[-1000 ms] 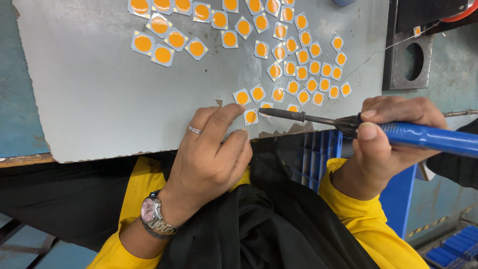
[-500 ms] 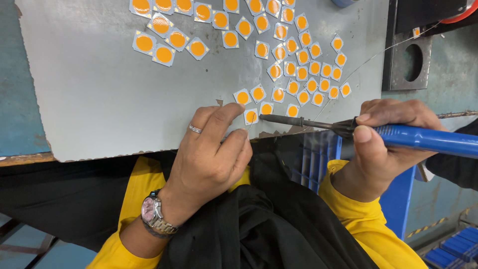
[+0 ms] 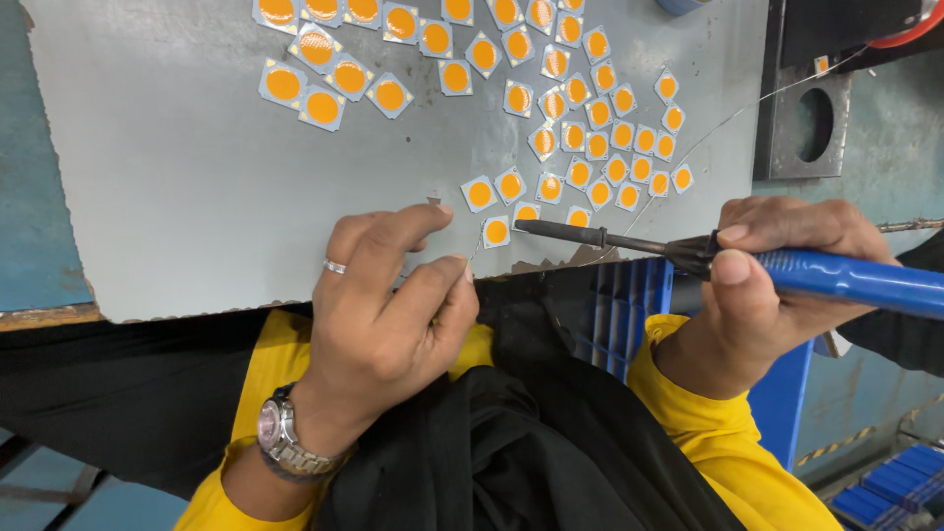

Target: The person solders thin wires onto small square LED chip components laid out on a metal work board. They hold a soldering iron in one hand and position each component and wire with the other, working through the components one at a time and occasionally repositioning the wire.

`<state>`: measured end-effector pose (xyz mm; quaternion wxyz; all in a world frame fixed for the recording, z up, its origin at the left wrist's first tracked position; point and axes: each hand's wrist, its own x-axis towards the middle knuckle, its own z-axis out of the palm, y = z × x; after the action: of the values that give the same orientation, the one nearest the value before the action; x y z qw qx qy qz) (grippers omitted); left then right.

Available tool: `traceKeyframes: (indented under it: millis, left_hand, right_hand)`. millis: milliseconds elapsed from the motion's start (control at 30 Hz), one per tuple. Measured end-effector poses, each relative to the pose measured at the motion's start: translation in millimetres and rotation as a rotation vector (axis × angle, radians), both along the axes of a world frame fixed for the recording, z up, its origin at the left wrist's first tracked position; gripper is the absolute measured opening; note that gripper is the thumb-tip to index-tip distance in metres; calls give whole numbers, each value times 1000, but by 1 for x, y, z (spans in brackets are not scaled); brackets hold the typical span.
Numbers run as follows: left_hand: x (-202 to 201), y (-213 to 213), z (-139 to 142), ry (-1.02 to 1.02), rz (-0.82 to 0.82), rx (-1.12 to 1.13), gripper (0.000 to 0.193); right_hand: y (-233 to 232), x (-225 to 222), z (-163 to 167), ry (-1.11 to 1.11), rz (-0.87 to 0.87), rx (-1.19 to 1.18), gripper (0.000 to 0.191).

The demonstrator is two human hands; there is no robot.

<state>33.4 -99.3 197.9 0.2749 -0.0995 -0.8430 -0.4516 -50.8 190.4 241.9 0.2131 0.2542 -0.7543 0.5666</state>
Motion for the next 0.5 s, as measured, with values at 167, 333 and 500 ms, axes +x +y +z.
traceKeyframes:
  millis: [167,333,500]
  left_hand:
    - [0,-1,-1,-10,-9,1,16]
    - [0,-3,-2,-7,-46,9,16]
    - [-1,-6,-1,3,-77,9,15]
  right_hand:
    - [-9,-1,-5,-5,9,-10,40]
    - [-12,-4,-3,13,18,44,38]
    - [-8,-5,-1,83,-37,-57,43]
